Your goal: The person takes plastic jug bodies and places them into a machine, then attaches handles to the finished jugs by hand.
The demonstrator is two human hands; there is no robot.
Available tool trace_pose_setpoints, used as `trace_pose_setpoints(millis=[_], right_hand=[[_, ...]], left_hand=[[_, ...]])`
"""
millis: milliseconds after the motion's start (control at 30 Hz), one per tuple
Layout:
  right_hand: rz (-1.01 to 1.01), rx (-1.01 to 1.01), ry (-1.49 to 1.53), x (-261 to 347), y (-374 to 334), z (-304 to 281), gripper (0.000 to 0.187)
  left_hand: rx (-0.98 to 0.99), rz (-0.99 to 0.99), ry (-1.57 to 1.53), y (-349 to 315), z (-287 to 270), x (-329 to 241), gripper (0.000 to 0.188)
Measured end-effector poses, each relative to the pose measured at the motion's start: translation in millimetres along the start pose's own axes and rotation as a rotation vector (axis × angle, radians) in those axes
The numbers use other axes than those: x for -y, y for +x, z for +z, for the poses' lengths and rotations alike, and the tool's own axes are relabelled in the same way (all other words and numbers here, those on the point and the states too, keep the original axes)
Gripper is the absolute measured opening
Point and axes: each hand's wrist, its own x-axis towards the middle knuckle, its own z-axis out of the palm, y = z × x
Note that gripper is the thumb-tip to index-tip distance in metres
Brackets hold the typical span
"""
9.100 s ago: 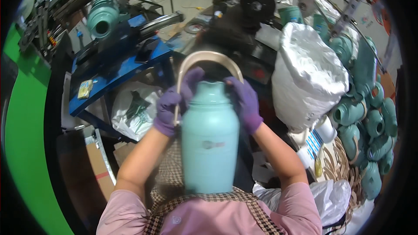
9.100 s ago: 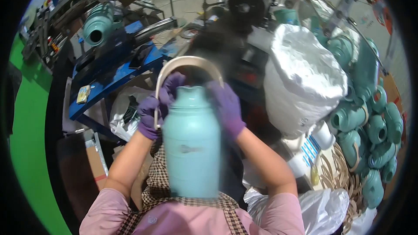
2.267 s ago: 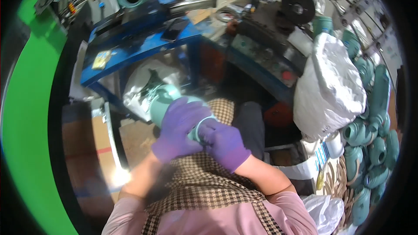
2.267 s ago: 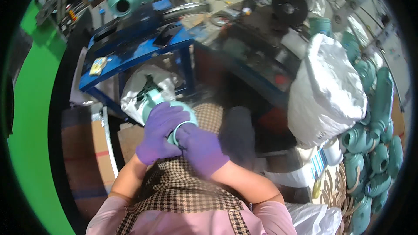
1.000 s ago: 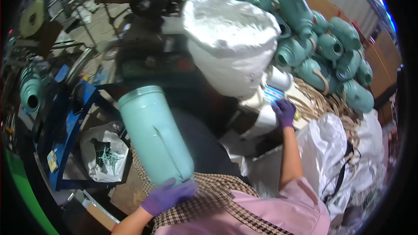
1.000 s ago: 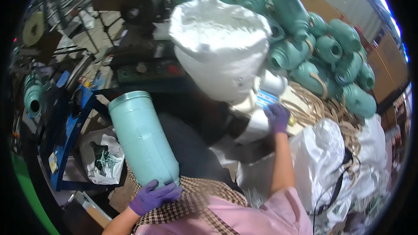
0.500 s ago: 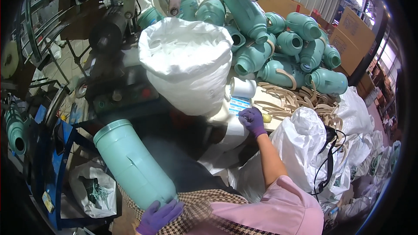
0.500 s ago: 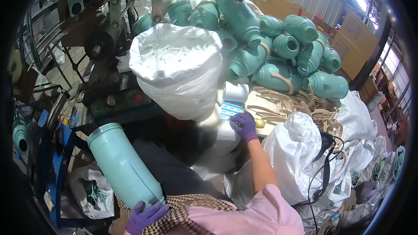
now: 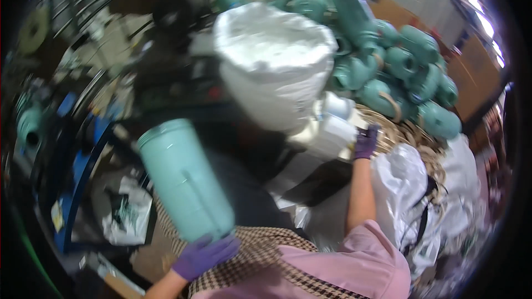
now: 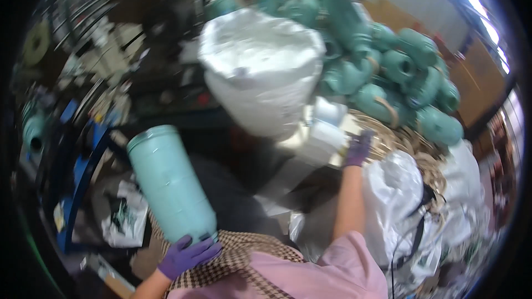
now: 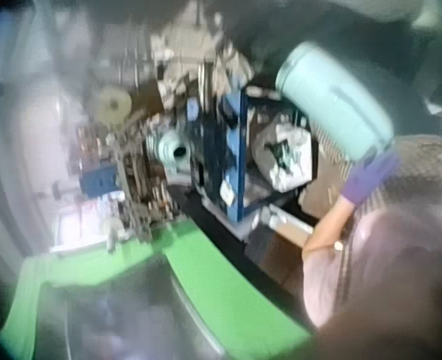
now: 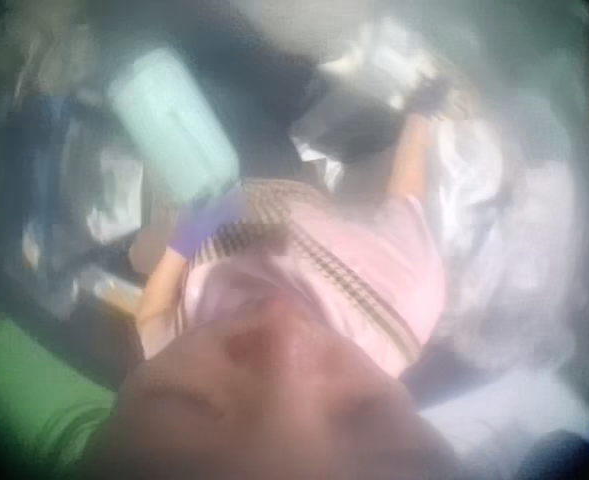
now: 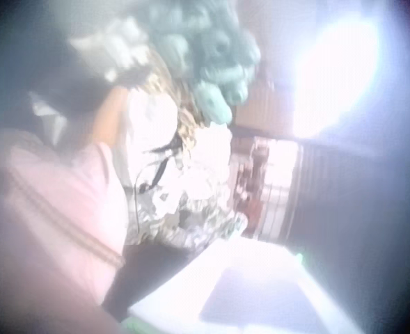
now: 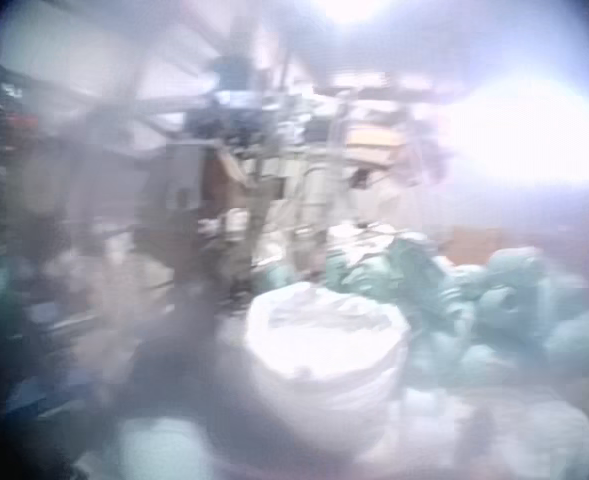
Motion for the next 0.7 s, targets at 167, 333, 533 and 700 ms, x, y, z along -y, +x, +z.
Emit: trace_pose_setpoints(millis=[167,333,533,700], right_hand=[[-0.595,0.343,-0.855,17.0,19.9,-51.3,0.038],[-0.562,0.689,-0.892,37.3,-119.2,145.1,0.027],[0.134,1.662,-0.675,-19.9,-320.8,338.1,0.018],[0.726,1.697,-0.597,-59.4,-354.8,366.4,0.009]], left_hand=[[-0.179,0.096,0.223,5.9,34.8,5.3,0.056],[-0.191,0.138,0.589,6.5,26.5,1.7,0.052],[-0.195,0.128,0.625,4.7,33.3,1.3,0.057],[-0.197,0.156,1.111,3.2,21.7,2.8,0.052]])
